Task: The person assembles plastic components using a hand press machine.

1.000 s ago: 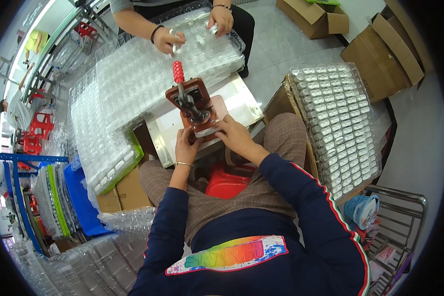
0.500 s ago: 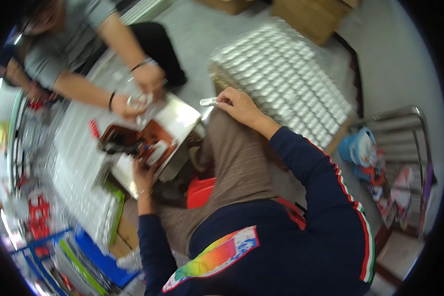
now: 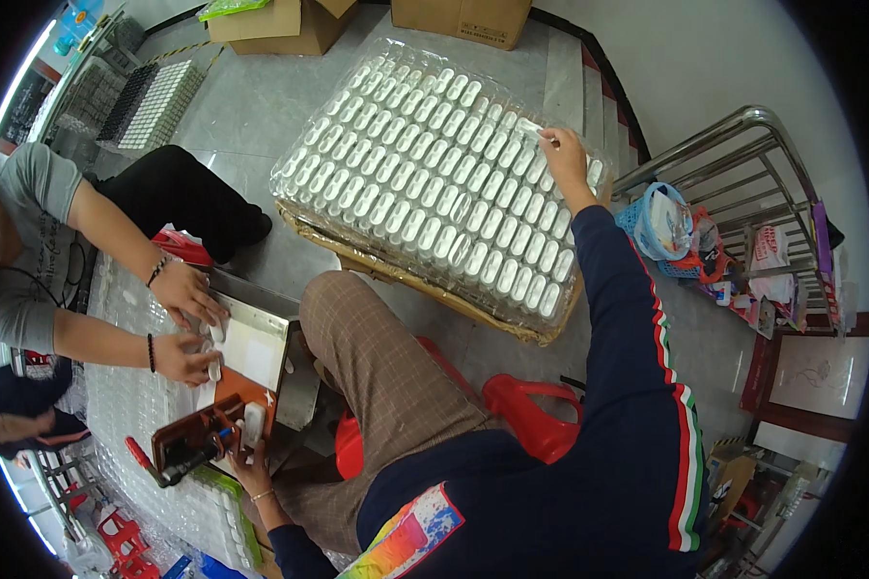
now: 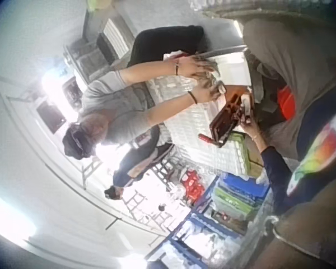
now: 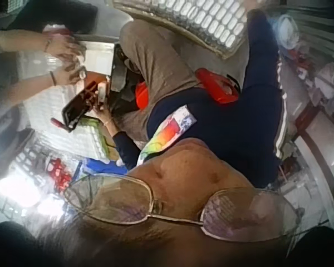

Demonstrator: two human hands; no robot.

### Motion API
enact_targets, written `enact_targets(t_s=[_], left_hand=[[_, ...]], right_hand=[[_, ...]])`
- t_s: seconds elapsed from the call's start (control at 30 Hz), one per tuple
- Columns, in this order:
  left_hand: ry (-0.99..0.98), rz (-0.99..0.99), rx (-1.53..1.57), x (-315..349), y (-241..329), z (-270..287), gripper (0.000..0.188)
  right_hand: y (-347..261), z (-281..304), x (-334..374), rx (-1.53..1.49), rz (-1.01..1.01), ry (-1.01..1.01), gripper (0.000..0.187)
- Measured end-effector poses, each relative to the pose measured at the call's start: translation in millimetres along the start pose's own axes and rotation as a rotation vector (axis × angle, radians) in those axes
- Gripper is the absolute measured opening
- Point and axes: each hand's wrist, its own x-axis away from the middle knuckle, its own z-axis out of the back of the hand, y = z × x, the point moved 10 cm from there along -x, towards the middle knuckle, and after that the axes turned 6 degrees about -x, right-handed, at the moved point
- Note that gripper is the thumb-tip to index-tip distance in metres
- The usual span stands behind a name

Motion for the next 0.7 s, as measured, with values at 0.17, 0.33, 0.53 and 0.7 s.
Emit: enact_targets(t_s=[0.17, 0.33, 0.53, 0.7], left_hand=[[0.026, 0.072, 0.128, 1.7, 30.2, -4.8, 0.043], [0.074, 0.187, 0.232, 15.5, -15.1, -1.0, 0.040], [0.059, 0.251, 0.149, 18.5, -11.2, 6.9, 0.031], [0.038, 0.073, -0.009, 4.9, 16.1, -1.2, 0.041]], right_hand=[[-47.6, -40.4, -45.8, 0.185, 0.319, -0.085, 0.011], [-88.8, -87.5, -74.4, 0.473, 0.602, -0.157, 0.007], [-93.4, -116.6, -79.8, 0.291, 0.658, -0.155, 0.022], [-88.7, -107.6, -80.7, 0.551, 0.588, -0.090, 0.033]])
